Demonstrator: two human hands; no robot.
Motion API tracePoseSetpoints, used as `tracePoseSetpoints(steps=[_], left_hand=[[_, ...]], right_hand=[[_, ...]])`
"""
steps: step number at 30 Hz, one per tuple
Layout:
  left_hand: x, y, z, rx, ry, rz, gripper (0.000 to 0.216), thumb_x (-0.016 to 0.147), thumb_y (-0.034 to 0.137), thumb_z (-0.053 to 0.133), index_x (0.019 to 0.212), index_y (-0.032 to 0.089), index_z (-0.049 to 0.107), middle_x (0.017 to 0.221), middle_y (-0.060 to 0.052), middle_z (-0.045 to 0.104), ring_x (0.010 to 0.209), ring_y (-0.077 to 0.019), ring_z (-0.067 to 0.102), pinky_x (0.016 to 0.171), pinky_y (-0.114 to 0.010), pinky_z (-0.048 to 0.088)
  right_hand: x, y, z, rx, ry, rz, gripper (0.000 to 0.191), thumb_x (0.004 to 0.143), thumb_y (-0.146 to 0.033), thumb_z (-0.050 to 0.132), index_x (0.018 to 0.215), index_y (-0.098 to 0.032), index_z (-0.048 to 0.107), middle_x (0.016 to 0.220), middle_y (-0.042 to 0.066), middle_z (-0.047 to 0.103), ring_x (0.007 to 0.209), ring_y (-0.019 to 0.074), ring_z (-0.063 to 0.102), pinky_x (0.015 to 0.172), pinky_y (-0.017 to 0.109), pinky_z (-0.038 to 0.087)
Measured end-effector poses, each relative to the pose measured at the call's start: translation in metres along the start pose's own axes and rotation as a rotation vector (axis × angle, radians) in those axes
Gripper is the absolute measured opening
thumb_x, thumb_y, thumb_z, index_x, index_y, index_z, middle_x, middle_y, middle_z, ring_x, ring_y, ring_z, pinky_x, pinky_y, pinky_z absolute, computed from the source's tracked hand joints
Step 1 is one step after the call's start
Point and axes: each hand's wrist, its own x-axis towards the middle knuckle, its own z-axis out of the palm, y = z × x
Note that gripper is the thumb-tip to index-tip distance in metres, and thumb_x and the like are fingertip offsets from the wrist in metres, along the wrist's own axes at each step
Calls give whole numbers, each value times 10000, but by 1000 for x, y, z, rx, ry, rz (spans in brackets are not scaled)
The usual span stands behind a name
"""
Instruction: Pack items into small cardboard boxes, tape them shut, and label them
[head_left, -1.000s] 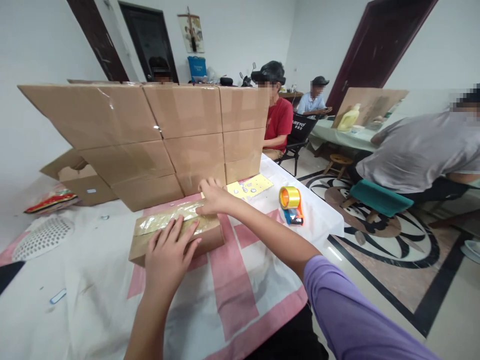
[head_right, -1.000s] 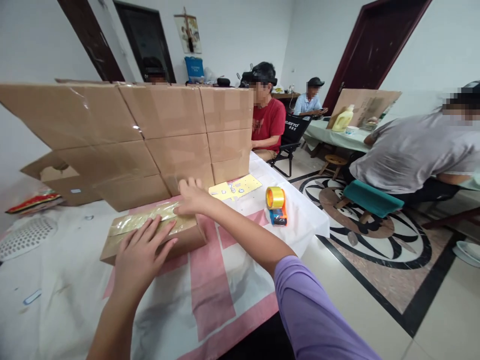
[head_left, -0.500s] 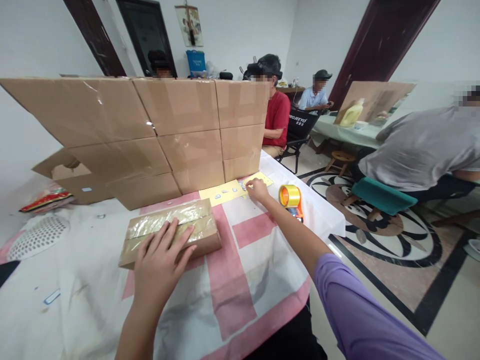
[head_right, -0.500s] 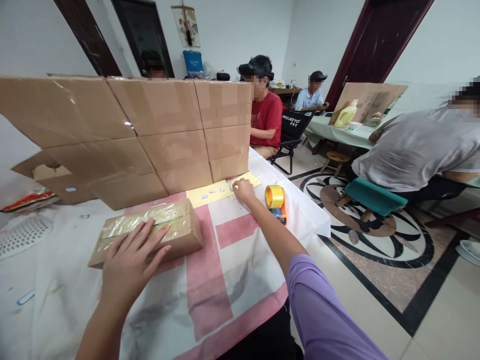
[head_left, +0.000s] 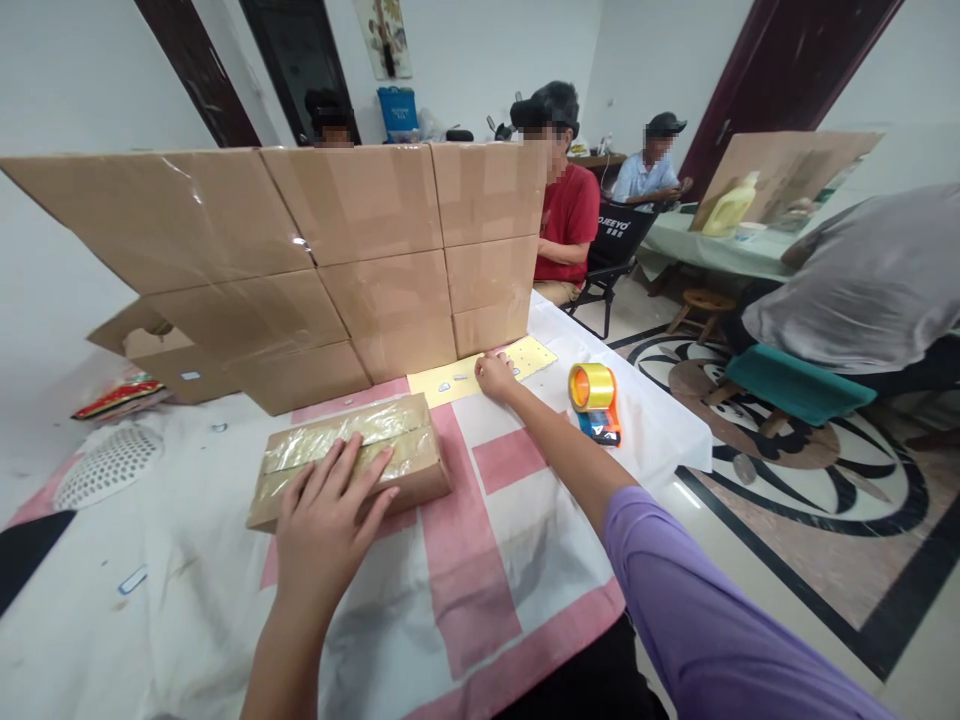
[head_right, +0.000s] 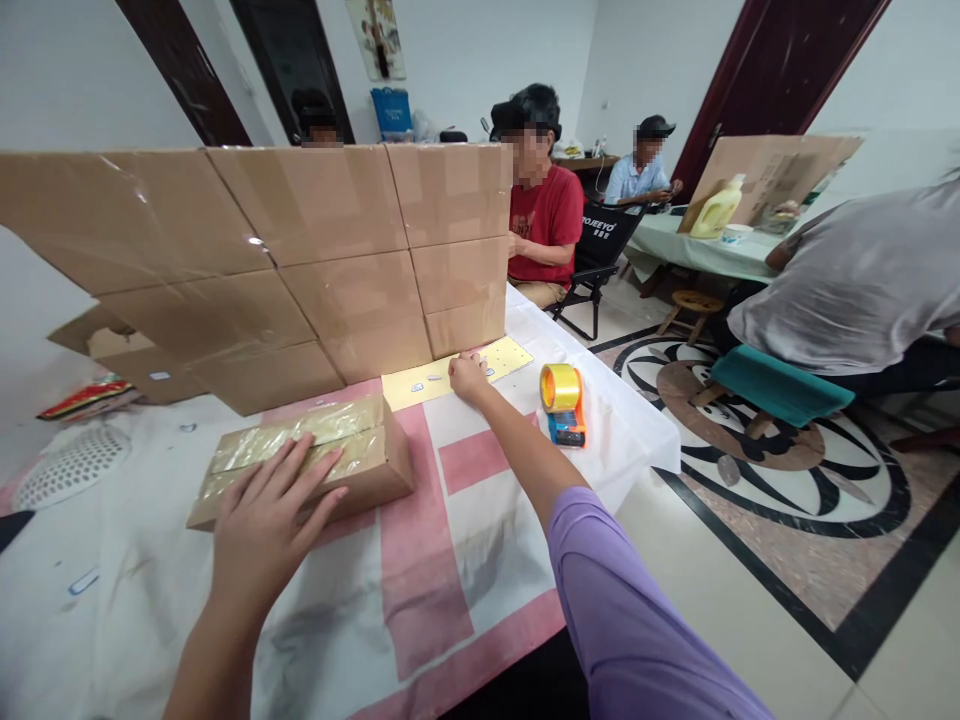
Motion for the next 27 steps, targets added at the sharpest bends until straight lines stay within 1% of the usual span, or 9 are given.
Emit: tracePoseSetpoints(steps=[4,7,10,12,15,20,23,25,27], left_hand=[[2,1,0,7,0,-6,411,998,403,546,1376,268,631,1523,-122,551,1382,-326,545,1088,-479,366],[1,3,-1,9,6,-5,406,995,393,556,1373,266,633,1518,-122,555,1380,-327,548,1084,-480,368],[-2,3,-2,7,10,-9,407,988,389,573,1372,270,631,1523,-117,552,1389,-320,540,1088,-475,367],[-3,3,-3,3,5,-15,413,982,387,585,1378,276,626,1530,-112,545,1398,-315,532,1096,-472,365],[-2,3,-3,-7,-9,-23,426,977,379,599,1392,288,614,1545,-105,528,1408,-312,522,1109,-472,358],[0,3,-2,-30,-27,-43,444,969,361,615,1410,306,601,1544,-93,532,1412,-304,520,1132,-467,342],[-1,3,-2,-34,-39,-50,444,974,369,604,1414,304,600,1556,-91,519,1422,-306,508,1146,-467,332],[-2,2,-2,-38,-46,-53,455,974,380,598,1424,314,592,1567,-82,506,1430,-309,499,1153,-468,326],[-4,1,-1,-46,-52,-56,481,969,386,599,1445,330,574,1575,-70,497,1432,-312,495,1158,-468,320]], right_hand=[[-10,0,-5,180,88,-27,174,838,-75,500,810,-199,619,916,86,655,1001,270,495,973,454,316],[-18,-3,-14,366,168,-29,159,871,-116,466,882,-196,603,910,70,660,930,233,544,997,456,341],[-33,-10,-18,594,183,-55,178,882,-200,494,1028,-194,596,912,53,669,892,203,603,932,397,438],[-49,-19,-16,746,131,-82,218,855,-259,556,1057,-196,605,854,30,679,848,188,639,857,354,490],[-80,-37,-6,936,7,-125,213,792,-334,650,957,-199,653,808,22,705,792,175,669,790,324,525],[-125,-63,8,1200,-156,-169,222,737,-387,741,827,-191,689,852,33,736,826,163,678,798,303,527],[-135,-66,8,1320,-239,-131,211,712,-352,785,804,-185,695,803,5,713,751,127,624,714,253,478],[-136,-65,7,1331,-287,-80,212,708,-345,792,808,-186,694,737,-23,674,657,102,559,615,227,410],[-135,-63,7,1343,-322,-56,216,703,-340,799,806,-187,687,719,-32,660,636,98,542,588,221,379]])
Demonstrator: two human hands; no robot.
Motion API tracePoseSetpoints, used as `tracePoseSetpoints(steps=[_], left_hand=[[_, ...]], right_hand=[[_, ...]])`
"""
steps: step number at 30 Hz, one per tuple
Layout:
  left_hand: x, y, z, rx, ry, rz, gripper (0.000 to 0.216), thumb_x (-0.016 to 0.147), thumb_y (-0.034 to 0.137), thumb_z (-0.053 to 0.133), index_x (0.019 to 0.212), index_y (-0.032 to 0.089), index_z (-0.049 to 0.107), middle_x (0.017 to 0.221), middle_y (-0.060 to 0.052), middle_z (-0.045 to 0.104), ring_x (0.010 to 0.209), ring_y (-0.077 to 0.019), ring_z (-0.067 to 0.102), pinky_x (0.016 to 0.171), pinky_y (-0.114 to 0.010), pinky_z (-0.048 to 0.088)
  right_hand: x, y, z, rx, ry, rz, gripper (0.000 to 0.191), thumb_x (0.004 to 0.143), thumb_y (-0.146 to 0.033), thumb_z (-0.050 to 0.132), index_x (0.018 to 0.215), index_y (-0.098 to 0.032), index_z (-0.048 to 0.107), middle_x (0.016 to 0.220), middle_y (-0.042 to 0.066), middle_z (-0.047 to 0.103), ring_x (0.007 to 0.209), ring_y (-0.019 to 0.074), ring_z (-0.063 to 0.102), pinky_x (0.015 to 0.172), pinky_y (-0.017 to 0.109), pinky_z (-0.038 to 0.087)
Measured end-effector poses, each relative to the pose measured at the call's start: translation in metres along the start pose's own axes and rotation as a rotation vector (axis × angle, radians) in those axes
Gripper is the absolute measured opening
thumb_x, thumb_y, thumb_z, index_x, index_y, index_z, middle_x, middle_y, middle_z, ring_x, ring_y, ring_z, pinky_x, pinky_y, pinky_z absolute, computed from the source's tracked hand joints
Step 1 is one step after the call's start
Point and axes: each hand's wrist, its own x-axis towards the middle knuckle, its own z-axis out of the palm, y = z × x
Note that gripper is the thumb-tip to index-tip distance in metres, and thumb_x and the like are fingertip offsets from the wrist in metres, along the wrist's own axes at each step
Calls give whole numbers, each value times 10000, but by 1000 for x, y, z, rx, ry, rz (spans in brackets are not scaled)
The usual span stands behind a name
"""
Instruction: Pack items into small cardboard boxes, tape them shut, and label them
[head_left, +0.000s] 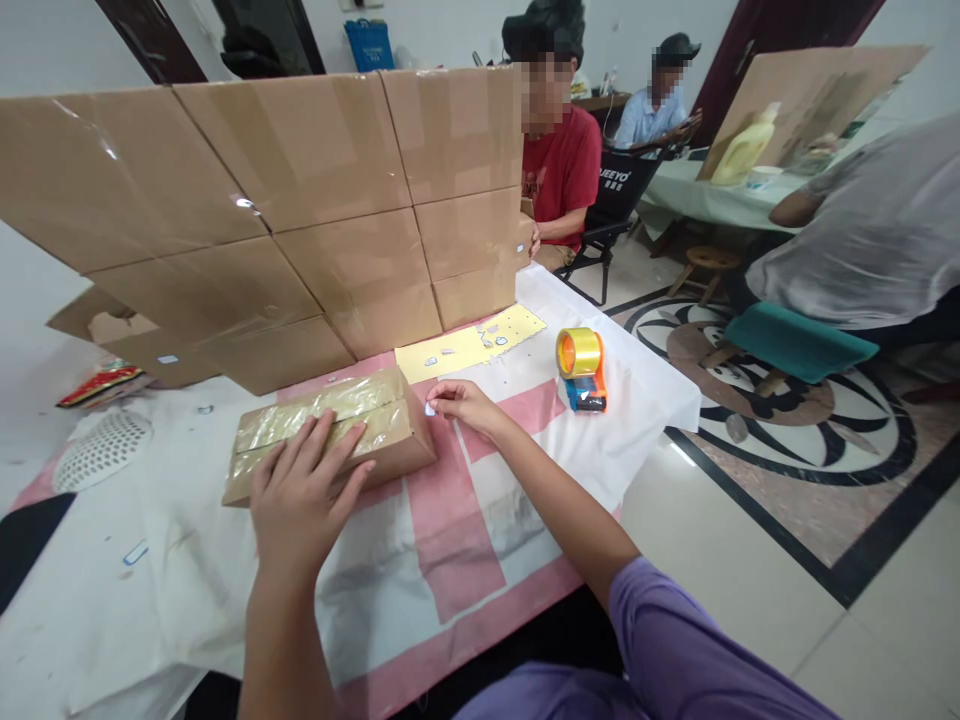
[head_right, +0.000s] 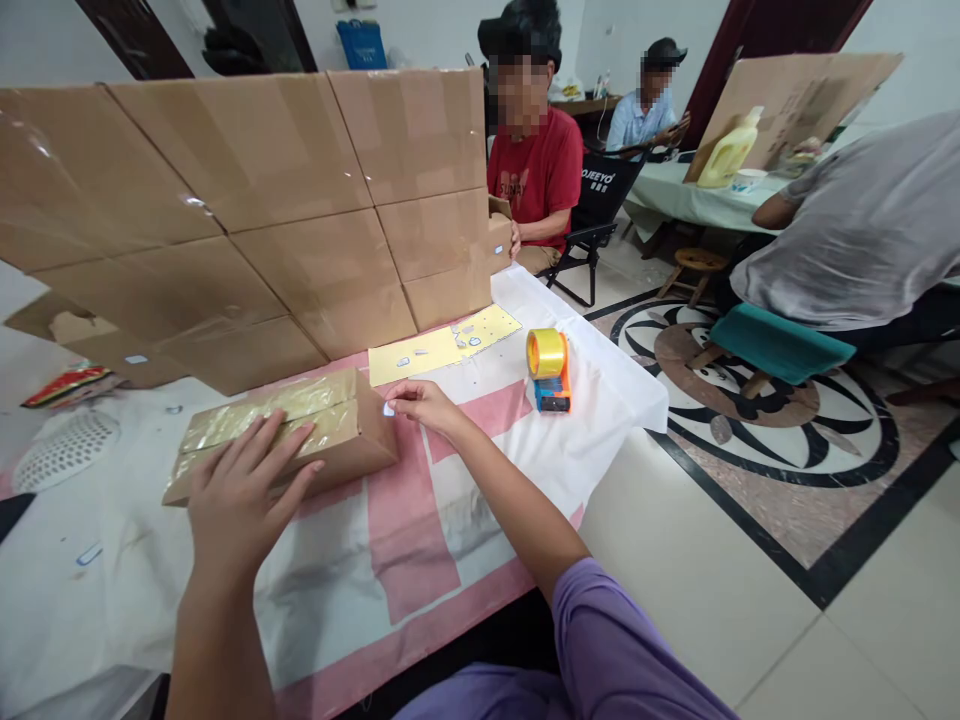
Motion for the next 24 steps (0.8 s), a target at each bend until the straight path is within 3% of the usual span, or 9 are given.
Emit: tracePoseSetpoints(steps=[6,13,17,20,22,24], left_hand=[[-1,-2,1,-5,-2,3,523,961,381,603,1480,356,539,1584,-63,484,1427,-318,500,1161,-474,317],[-2,4,-1,-8,24,-5,476,964,373,606,1438,334,586,1566,-76,507,1417,-317,512,1148,-470,332],[-1,7,-2,10,36,-16,436,974,375,590,1403,303,619,1539,-95,537,1406,-316,524,1144,-468,336],[-1,6,0,17,46,-13,437,980,375,575,1409,303,612,1538,-98,537,1405,-322,523,1132,-474,343],[-1,4,1,22,53,-2,459,981,381,563,1436,319,586,1544,-95,529,1404,-328,523,1119,-481,350],[-1,2,3,28,70,7,482,982,387,552,1461,337,556,1544,-90,529,1397,-329,529,1108,-483,356]], right_hand=[[4,8,3,47,-20,-34,347,633,-277,856,879,-215,618,767,-47,680,755,143,651,758,277,494],[-2,9,12,5,-52,-137,351,709,-245,771,992,-220,565,806,-53,618,753,132,610,771,277,468],[-7,12,19,-152,91,-224,357,737,-248,735,1030,-233,530,898,-35,610,746,128,554,717,259,436],[-9,15,21,-317,218,-236,224,747,-247,734,914,-220,587,911,-16,624,749,136,540,725,267,440],[-10,16,22,-370,206,-227,58,785,-227,686,806,-205,637,851,2,648,761,154,574,742,285,455],[-11,16,23,-385,186,-240,52,809,-208,646,799,-196,695,846,24,676,780,172,610,747,300,469]])
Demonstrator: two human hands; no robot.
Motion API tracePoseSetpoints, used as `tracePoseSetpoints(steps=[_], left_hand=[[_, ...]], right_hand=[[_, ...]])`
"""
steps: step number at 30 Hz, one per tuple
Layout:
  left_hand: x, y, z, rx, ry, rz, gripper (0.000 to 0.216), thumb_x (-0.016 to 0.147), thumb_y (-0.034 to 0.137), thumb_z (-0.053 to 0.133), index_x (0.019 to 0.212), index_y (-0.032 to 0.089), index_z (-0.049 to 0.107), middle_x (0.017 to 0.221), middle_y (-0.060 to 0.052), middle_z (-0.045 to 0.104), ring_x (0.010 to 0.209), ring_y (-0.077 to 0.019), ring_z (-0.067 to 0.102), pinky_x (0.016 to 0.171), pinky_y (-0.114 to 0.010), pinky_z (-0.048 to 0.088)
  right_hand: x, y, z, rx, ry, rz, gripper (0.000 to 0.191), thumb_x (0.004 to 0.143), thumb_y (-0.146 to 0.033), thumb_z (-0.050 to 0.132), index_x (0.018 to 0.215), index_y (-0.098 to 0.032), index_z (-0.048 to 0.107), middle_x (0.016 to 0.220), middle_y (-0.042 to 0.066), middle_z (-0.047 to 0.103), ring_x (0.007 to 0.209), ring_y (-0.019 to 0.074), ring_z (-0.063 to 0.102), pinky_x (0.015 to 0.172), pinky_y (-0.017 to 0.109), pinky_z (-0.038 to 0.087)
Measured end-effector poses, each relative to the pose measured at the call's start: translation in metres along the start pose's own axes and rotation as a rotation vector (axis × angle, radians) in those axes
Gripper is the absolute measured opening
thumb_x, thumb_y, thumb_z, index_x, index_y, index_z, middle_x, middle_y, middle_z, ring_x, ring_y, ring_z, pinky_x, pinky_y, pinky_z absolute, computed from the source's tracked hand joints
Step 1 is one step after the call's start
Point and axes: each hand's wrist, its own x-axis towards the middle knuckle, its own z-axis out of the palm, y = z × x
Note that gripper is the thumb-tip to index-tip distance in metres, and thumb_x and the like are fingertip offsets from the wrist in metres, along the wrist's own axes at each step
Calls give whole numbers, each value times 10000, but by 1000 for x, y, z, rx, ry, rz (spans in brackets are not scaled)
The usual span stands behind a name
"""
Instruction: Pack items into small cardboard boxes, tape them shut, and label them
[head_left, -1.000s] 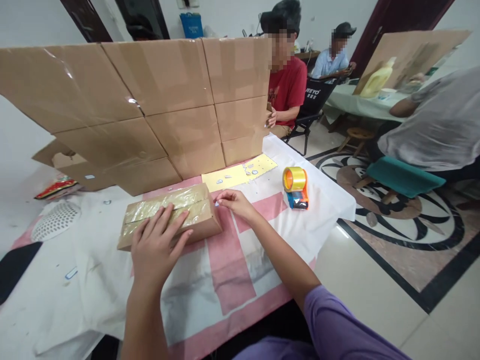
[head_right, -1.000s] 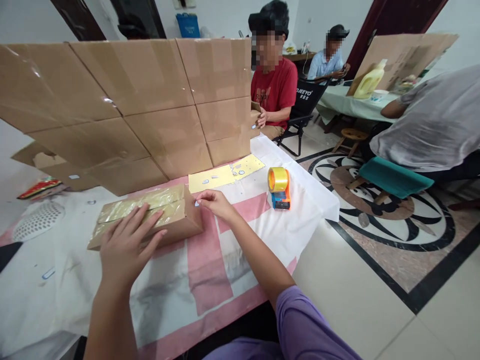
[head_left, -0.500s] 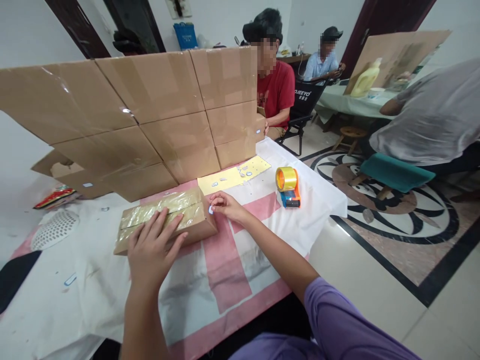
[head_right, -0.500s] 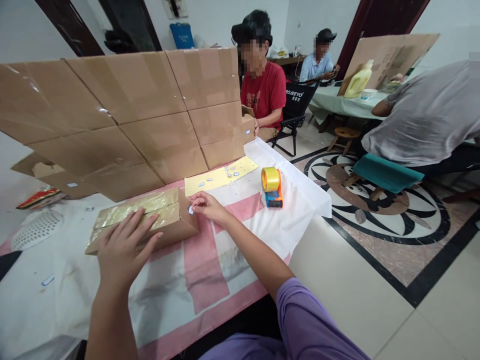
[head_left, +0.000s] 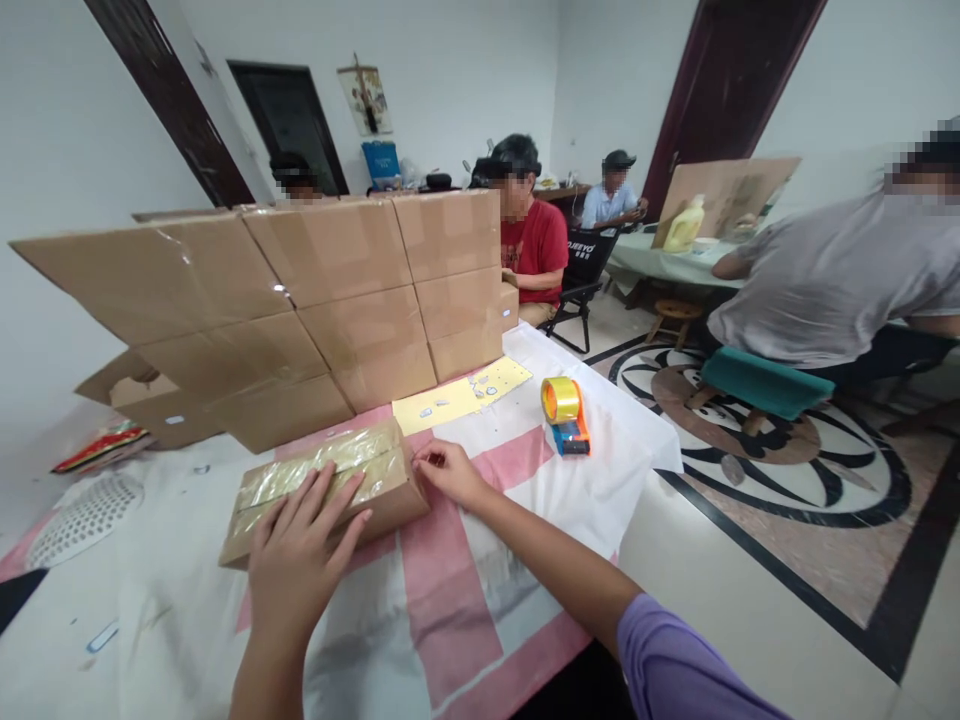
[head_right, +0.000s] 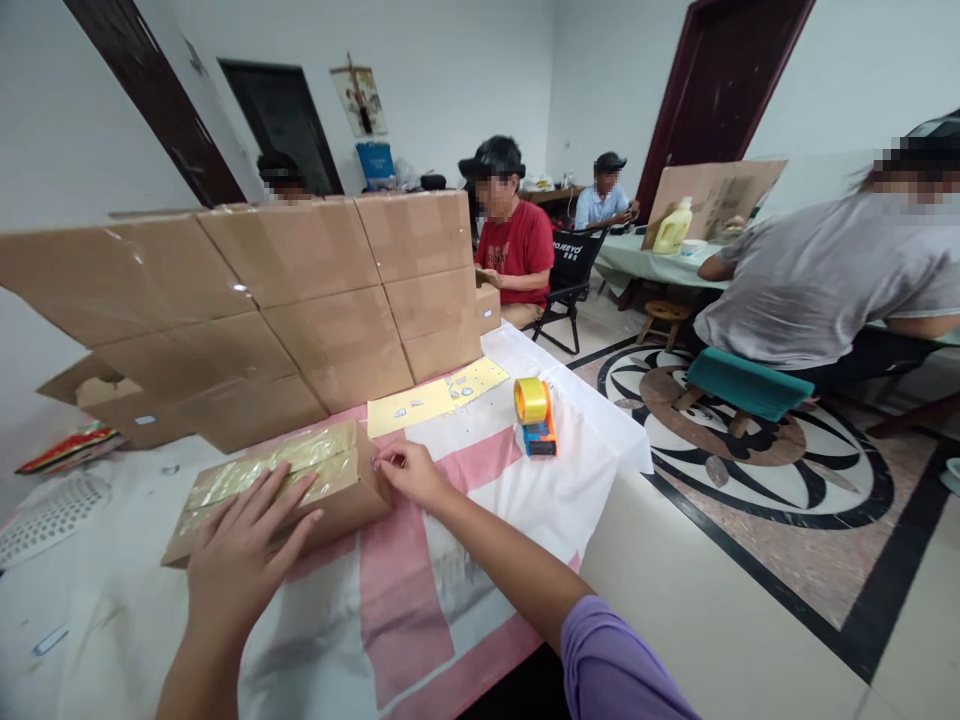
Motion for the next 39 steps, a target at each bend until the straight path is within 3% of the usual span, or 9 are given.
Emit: tracePoseSetpoints(steps=[5,11,27,39], left_hand=[[-1,-3,4,13,39,46,468,980,406,530,1433,303,581,1523,-113,550,1357,-350,561,1064,-493,378],[-4,-6,7,53,54,70,453,968,422,532,1398,301,603,1517,-103,559,1352,-337,567,1043,-485,384],[-6,-7,9,39,60,61,505,947,414,568,1449,362,568,1505,-68,576,1346,-329,571,1065,-481,379],[-5,-1,4,47,53,41,420,972,412,527,1359,297,639,1491,-102,586,1340,-322,576,1061,-485,386]], right_hand=[[-3,1,3,3,39,-36,174,832,-248,661,953,-228,784,961,52,724,829,195,653,753,322,488],[-4,10,11,8,144,-33,67,813,-220,674,775,-212,729,776,32,690,726,195,615,694,323,476],[-3,18,14,67,132,-52,64,809,-265,686,760,-224,675,790,19,688,771,204,639,738,338,509],[-1,19,11,76,97,-45,77,787,-297,654,757,-226,659,796,31,693,776,214,639,729,337,489]])
